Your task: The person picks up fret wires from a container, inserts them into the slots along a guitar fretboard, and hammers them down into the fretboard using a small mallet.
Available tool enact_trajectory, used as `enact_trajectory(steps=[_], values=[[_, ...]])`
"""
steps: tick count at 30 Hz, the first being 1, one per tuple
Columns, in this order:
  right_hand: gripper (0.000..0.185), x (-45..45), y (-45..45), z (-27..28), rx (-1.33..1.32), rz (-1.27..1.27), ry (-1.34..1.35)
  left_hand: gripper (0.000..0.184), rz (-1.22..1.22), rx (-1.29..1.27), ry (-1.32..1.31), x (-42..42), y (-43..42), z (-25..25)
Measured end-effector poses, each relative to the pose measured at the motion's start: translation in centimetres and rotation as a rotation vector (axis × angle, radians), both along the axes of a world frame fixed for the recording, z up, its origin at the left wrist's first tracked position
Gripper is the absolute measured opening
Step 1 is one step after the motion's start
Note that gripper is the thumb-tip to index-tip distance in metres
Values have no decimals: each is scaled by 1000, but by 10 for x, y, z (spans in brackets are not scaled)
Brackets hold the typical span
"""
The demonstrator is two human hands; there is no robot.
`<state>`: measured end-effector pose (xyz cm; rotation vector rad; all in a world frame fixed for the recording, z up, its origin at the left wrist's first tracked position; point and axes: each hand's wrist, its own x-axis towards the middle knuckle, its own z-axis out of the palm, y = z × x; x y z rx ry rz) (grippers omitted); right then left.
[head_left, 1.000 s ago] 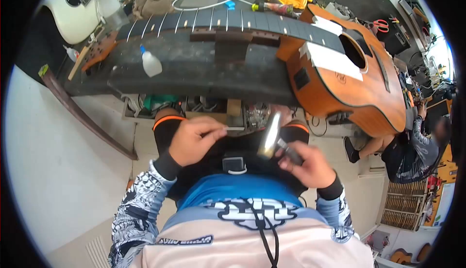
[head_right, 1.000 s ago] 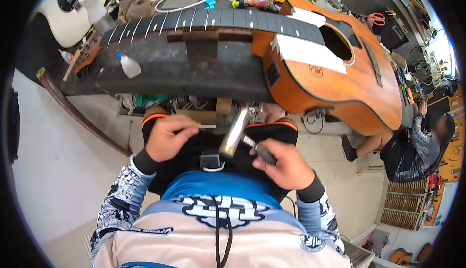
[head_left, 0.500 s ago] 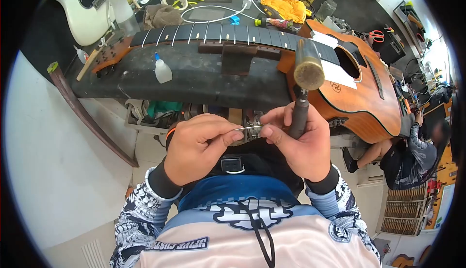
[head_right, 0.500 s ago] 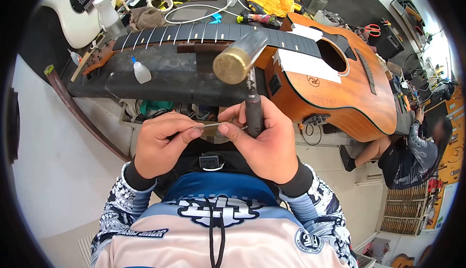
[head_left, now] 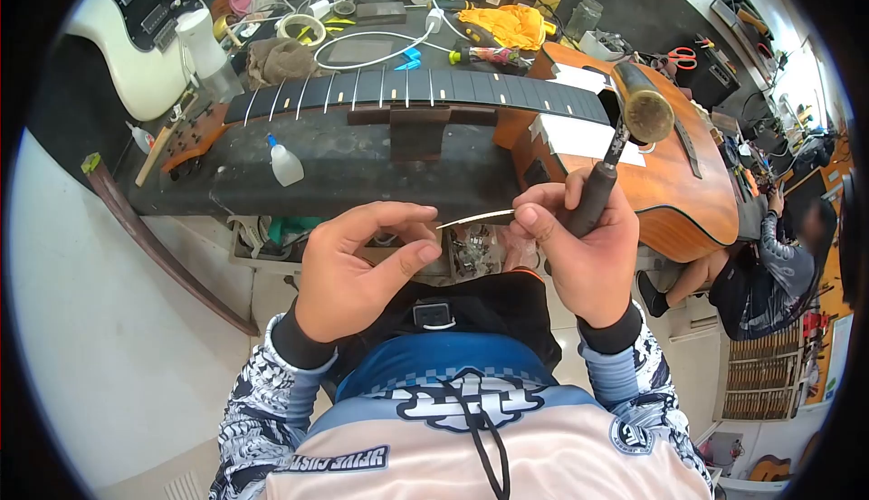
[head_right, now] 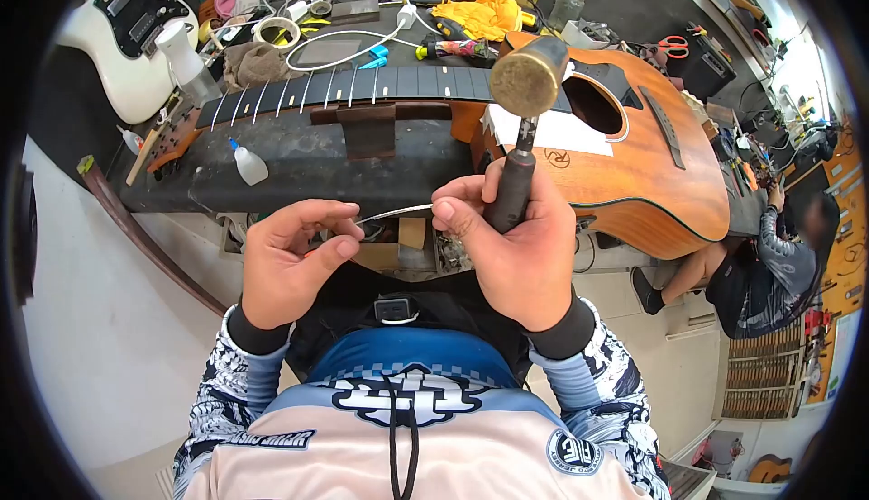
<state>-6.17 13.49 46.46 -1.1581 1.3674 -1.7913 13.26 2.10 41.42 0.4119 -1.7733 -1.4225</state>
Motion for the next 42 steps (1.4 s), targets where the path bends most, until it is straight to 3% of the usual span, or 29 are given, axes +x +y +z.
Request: enact_trajectory(steps=[1,3,4,8,12,17,20,23,29,33,35,42], values=[[30,-2,1,2,-10,2,-8,24,-6,-6,3,-1,-1,4],[30,-5,1,1,-17,-6,18,29,-248,415,35,-1,-5,13],[30,-6,2,1,-17,-10,35,33,-324,504,51,-5,-6,12],[33,-12,4,5,-7,34,151,22,-397,686,-36,-7,0,27],[29,-19,0,21,92,55,254,18,-406,651,-99,-10,2,31],[27,-41,-27,54,225,120,351,15,-229,543,-48,-31,12,37],[27,-60,-54,58,203,252,599,16,-96,479,12,-45,15,35],[17,-70,-80,71,382,309,583,18,-12,441,-19,-58,5,34],[17,-93,-142,76,393,417,645,19,143,449,13,-82,-19,35],[17,-108,-178,76,378,484,897,21,189,603,45,-96,-30,32],[19,-116,-194,70,236,505,1082,21,223,650,71,-101,-32,31],[21,-119,-224,59,337,567,1040,23,317,756,91,-109,-41,23]])
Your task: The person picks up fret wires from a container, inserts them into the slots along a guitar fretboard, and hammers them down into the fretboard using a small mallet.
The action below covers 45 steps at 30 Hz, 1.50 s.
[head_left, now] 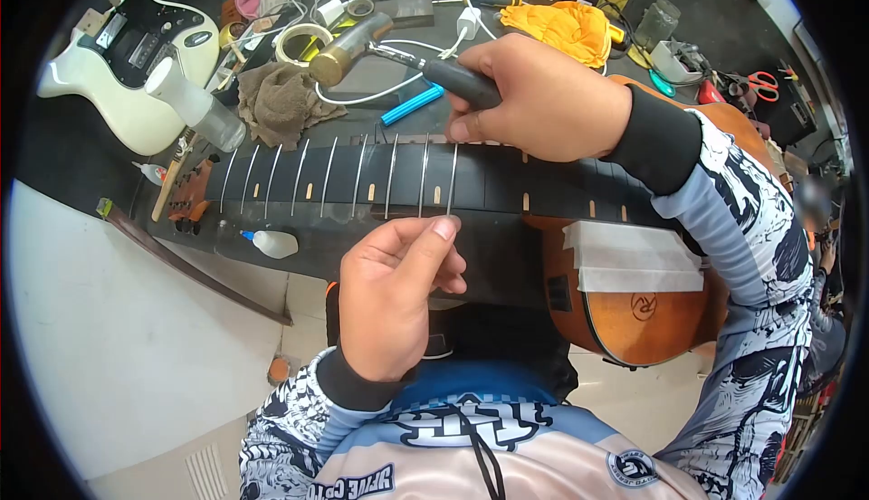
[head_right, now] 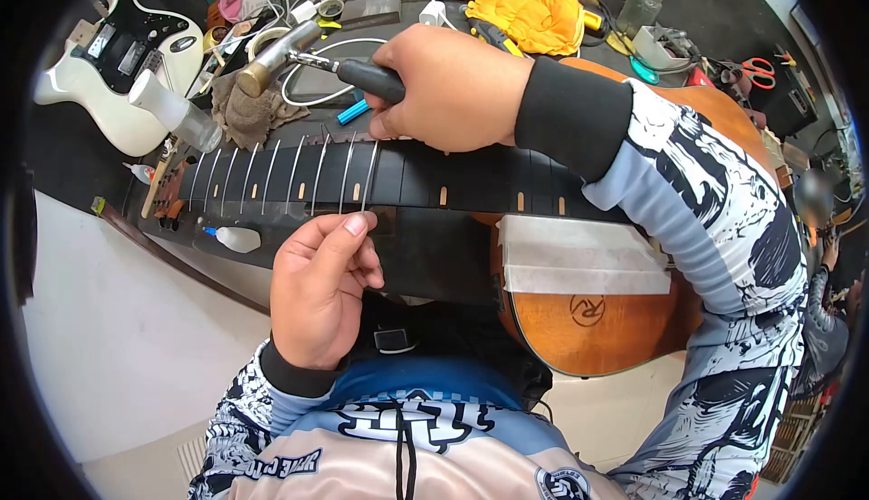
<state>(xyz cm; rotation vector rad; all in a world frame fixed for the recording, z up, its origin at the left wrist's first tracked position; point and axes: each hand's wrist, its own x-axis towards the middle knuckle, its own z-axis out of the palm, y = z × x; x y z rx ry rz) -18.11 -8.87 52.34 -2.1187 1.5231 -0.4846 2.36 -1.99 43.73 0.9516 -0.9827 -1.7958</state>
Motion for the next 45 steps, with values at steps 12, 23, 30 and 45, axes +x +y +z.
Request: enact_trajectory(steps=[12,23,30,45], values=[[24,-12,-17,-19,303,-47,-281,18,-11,261,170,-5,-3,7],[24,-15,-18,-27,348,-24,-417,16,-17,241,211,-2,-4,3],[23,-13,-17,-26,362,-33,-420,19,28,237,143,-5,-3,5],[23,-15,-17,-28,305,3,-363,16,47,225,100,-9,0,2]])
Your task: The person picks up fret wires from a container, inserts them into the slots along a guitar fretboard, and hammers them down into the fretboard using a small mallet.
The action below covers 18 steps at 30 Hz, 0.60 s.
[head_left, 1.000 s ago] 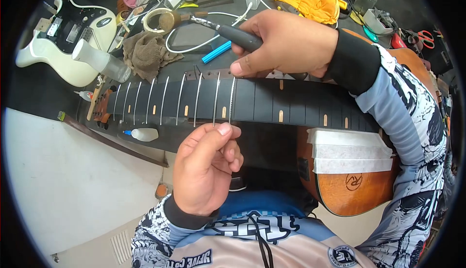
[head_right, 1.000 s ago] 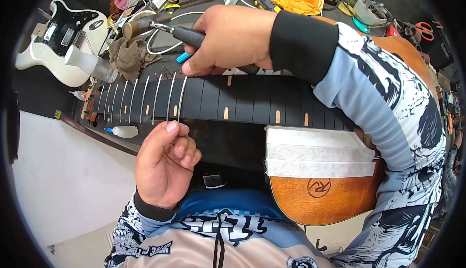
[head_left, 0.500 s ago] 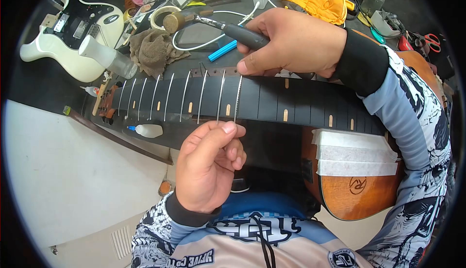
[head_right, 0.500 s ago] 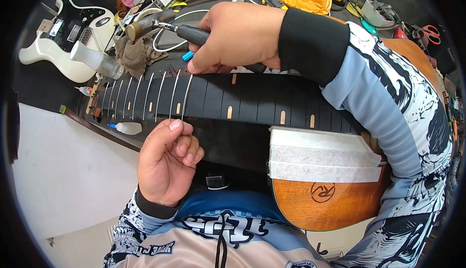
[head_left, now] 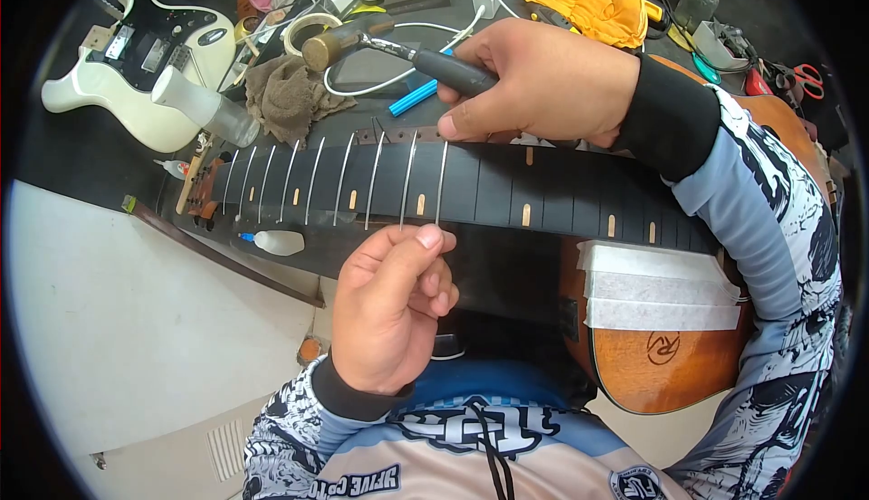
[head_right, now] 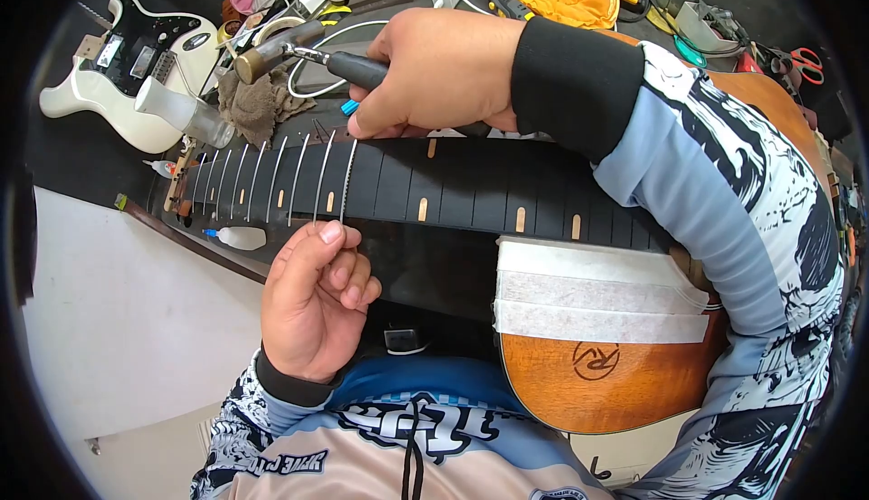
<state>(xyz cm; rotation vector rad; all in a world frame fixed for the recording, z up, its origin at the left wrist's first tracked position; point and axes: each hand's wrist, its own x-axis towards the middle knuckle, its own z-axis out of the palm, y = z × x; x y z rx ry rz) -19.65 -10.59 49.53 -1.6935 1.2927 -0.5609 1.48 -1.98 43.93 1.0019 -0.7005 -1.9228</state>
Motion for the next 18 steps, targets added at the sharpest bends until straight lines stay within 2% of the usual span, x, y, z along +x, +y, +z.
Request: enact_trajectory(steps=[9,18], values=[[25,-1,-1,-2,-41,17,52,18,4,-6,-1,0,1,0],[25,-2,-3,-4,-76,47,39,19,-11,45,110,3,-3,-3]])
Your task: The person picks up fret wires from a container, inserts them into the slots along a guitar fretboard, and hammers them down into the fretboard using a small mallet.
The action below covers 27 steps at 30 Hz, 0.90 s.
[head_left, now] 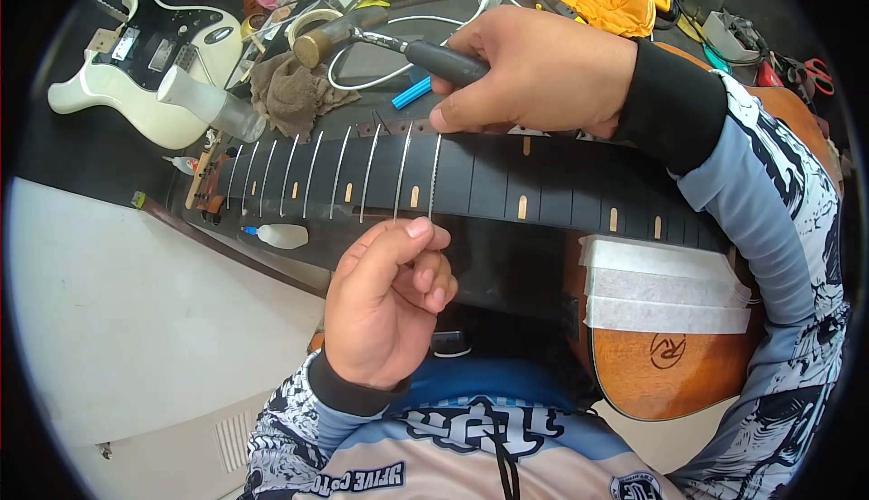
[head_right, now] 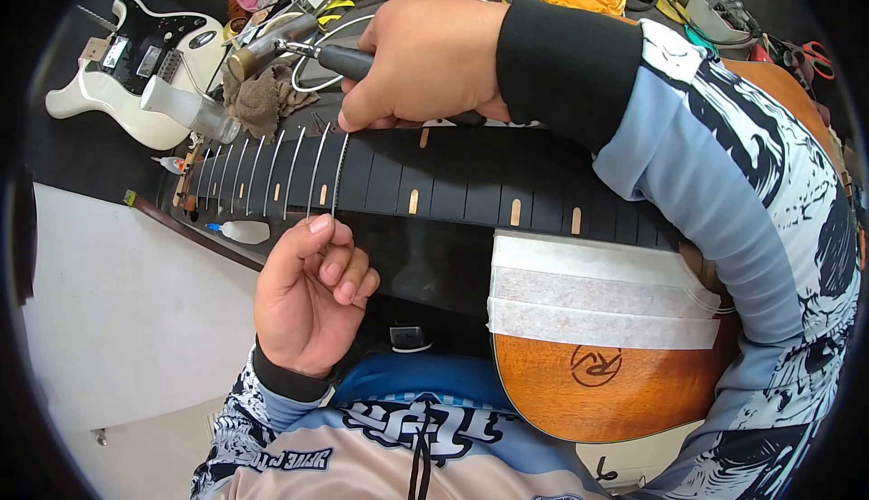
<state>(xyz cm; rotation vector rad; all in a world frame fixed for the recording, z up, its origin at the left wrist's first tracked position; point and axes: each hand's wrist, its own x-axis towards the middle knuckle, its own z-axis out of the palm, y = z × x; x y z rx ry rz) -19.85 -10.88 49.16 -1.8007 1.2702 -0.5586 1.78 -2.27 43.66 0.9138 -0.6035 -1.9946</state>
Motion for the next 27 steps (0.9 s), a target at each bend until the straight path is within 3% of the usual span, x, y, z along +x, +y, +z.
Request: enact_trajectory(steps=[14,27], values=[[29,-1,0,1,-51,-10,115,27,-16,3,-48,-3,-1,4],[31,-2,2,3,-63,19,85,20,-14,25,-28,-1,0,5]])
